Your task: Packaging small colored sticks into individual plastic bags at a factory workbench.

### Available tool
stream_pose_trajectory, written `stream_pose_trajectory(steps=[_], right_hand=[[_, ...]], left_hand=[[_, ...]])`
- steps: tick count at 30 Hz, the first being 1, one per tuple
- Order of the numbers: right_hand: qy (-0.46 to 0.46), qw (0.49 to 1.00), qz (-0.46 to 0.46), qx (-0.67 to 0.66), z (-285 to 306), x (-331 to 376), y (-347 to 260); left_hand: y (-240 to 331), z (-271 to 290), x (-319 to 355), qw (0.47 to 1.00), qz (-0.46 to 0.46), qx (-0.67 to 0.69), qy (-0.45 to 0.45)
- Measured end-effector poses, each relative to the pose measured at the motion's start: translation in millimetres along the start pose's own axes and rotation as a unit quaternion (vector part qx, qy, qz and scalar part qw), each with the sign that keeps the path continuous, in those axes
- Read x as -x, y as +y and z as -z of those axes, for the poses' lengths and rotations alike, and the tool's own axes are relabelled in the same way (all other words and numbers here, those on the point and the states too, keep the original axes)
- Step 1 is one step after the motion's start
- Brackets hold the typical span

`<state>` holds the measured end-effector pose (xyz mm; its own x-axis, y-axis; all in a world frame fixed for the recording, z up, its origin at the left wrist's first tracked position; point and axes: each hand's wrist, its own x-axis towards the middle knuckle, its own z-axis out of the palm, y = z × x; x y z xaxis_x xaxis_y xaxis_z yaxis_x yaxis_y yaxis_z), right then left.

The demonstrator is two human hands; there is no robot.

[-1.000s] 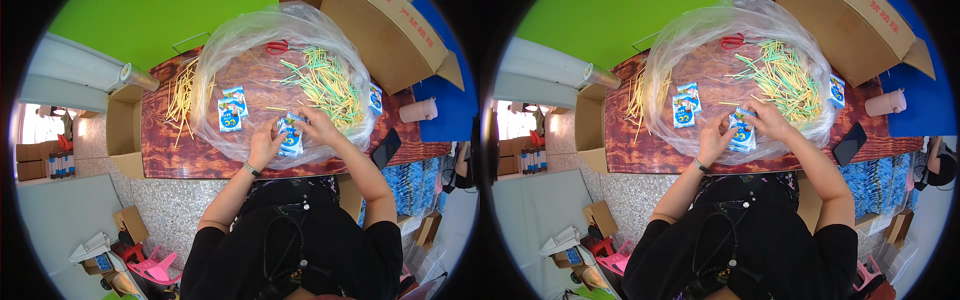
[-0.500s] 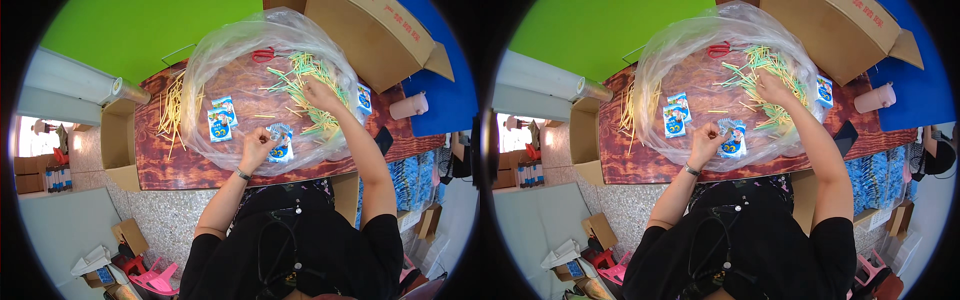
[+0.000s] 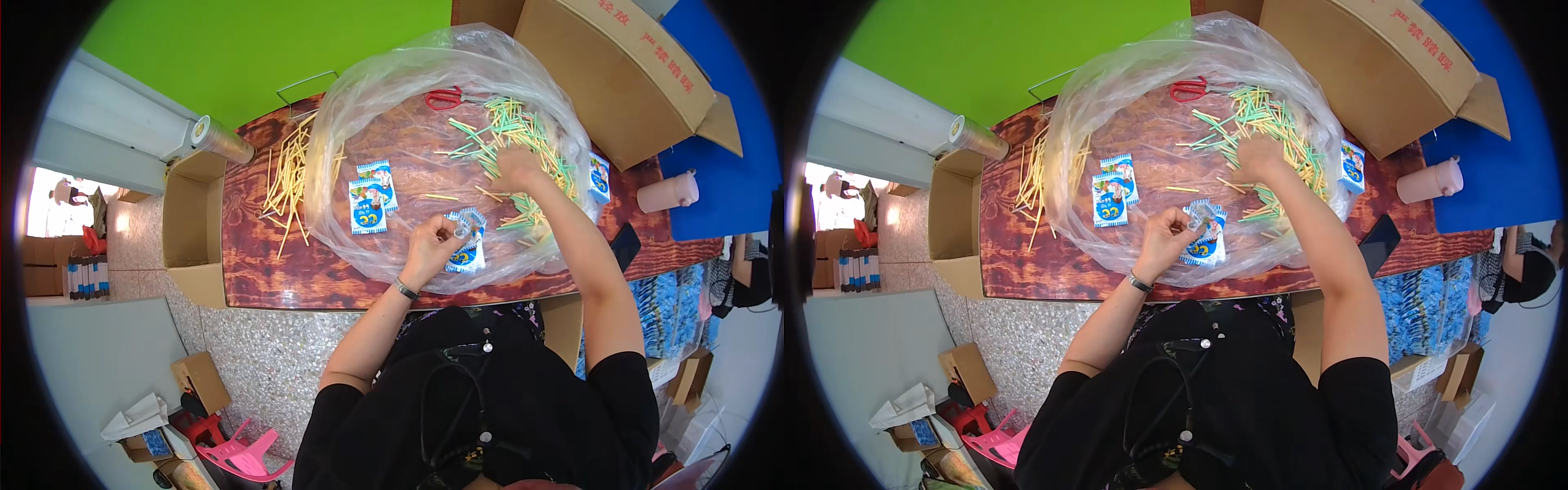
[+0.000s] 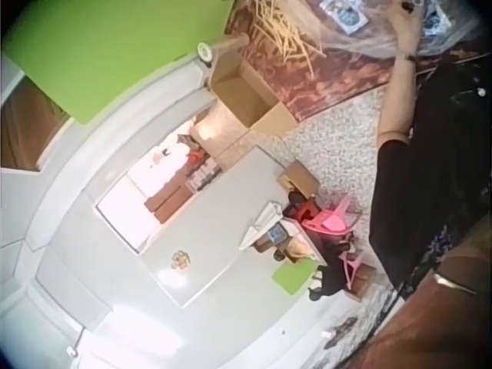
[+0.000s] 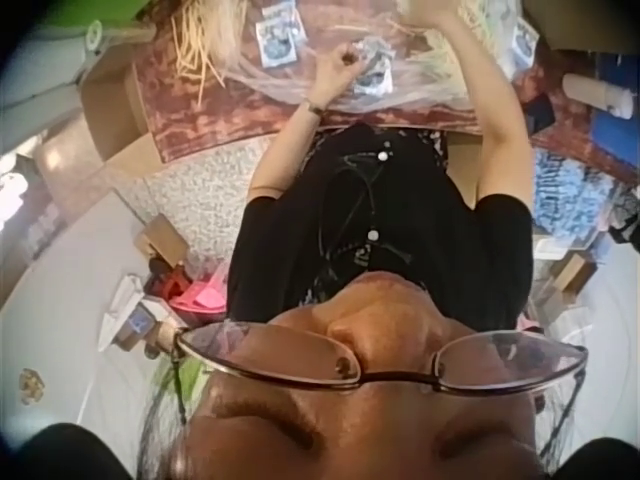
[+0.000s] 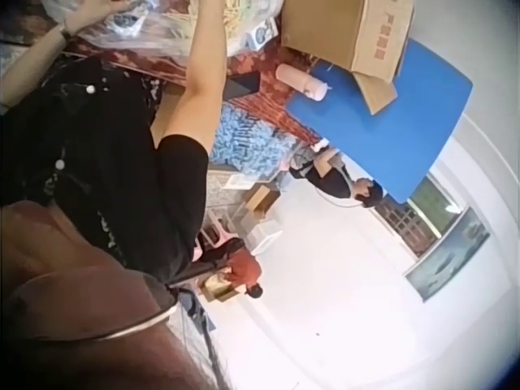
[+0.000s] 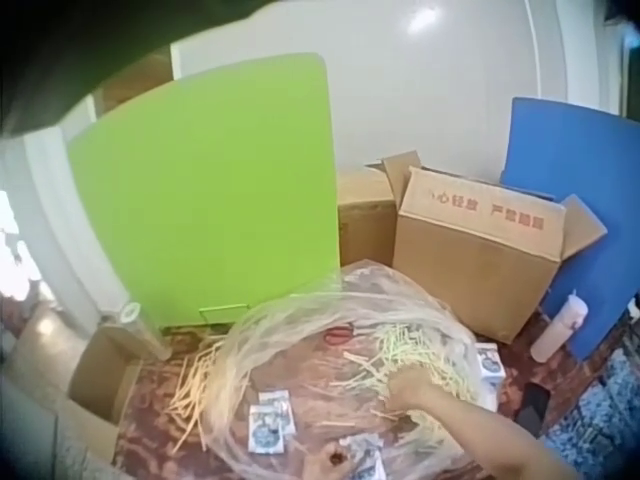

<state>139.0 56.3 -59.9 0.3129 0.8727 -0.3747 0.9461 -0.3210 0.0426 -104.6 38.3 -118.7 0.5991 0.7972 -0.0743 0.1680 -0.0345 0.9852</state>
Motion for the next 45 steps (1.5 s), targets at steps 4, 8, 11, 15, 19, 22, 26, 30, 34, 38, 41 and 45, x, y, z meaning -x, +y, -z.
stream_pose_trajectory(steps=[4, 8, 11, 15, 19, 22, 26, 30, 34, 38, 41, 45], right_hand=[[-0.031, 0.999, -0.004, -0.005, -4, 1, -1], [0.0, 1.0, 0.01, 0.007, -15, 1, -2], [0.019, 0.999, 0.024, -0.019, -20, 1, 10], [0.096, 0.993, 0.059, 0.041, -34, 5, 11], [0.078, 0.993, 0.044, 0.076, -36, 0, 5], [0.032, 0.993, 0.038, 0.104, -27, -3, -5], [0.055, 0.988, 0.047, 0.139, -40, -9, 16], [0.137, 0.986, 0.05, -0.076, -17, 6, 46], [0.033, 0.805, 0.085, -0.586, -21, 18, 68], [-0.097, 0.627, 0.103, -0.766, -11, 29, 60], [-0.119, 0.819, 0.178, -0.532, 23, 30, 51], [0.001, 0.96, 0.279, 0.036, 53, 23, 12]], left_hand=[[1, 0, 1, 1.0, -0.005, -0.028, -0.006], [-8, 1, 0, 0.993, -0.01, -0.112, -0.047], [-7, 1, 0, 0.988, -0.025, -0.147, -0.045], [-6, -1, 1, 0.988, -0.036, -0.144, -0.041], [-8, -2, 2, 0.982, -0.061, -0.173, -0.036], [-10, -2, 2, 0.979, -0.079, -0.187, -0.039], [-8, -4, 0, 0.975, -0.086, -0.201, -0.041], [-11, -4, 0, 0.975, -0.078, -0.202, -0.038], [-8, -2, 3, 0.981, -0.077, -0.172, -0.039], [-12, 2, 4, 0.99, -0.066, -0.122, -0.011], [-14, 9, 2, 0.998, -0.052, -0.029, 0.023], [-10, 20, 0, 0.995, -0.041, 0.08, 0.045]])
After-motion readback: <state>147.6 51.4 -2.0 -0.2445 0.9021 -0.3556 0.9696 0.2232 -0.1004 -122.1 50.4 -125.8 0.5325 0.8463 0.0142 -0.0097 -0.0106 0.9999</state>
